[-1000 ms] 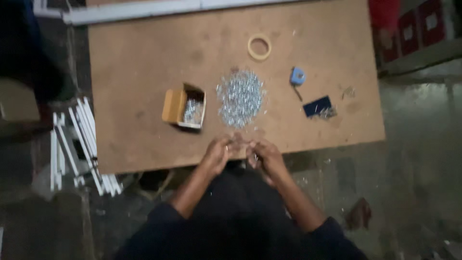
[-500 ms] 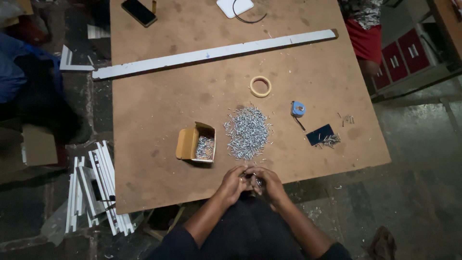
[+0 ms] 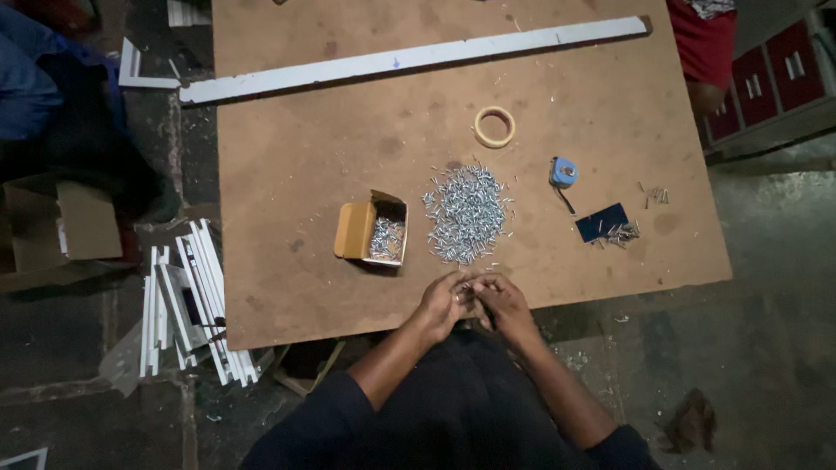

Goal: The person sorts small metal fasteners on a workbench, picking them up from a pile and placing them into a small cardboard box. The hands repeatedly gather fasteners and transfer them into the box.

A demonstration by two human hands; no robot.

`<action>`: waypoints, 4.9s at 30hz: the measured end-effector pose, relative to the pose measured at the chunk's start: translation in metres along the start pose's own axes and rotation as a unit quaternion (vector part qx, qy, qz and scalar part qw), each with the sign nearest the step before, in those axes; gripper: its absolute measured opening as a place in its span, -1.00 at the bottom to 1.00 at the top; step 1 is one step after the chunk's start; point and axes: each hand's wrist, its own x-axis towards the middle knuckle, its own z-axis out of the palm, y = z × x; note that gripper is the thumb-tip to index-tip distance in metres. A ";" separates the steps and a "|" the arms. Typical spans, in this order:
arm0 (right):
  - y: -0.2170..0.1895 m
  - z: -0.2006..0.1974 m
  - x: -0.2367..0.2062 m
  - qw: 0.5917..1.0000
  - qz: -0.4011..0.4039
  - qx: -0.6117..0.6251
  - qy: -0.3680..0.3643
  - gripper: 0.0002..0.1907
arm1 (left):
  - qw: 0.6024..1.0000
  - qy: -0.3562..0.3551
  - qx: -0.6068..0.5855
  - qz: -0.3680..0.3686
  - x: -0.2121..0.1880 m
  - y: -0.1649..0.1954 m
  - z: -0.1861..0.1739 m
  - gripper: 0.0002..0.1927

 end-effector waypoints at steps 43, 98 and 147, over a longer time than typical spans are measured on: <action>-0.009 -0.084 0.000 0.979 0.121 0.157 -0.055 -0.74 | 0.988 0.082 -0.032 0.124 0.033 -0.047 0.027 -0.63; 0.008 -0.192 -0.009 0.990 0.069 -0.043 -0.117 -0.75 | 0.985 0.094 -0.051 0.134 0.047 -0.140 0.110 -0.70; -0.014 -0.193 -0.002 0.979 0.113 -0.084 -0.146 -0.77 | 0.970 0.135 -0.069 0.187 0.072 -0.141 0.086 -0.76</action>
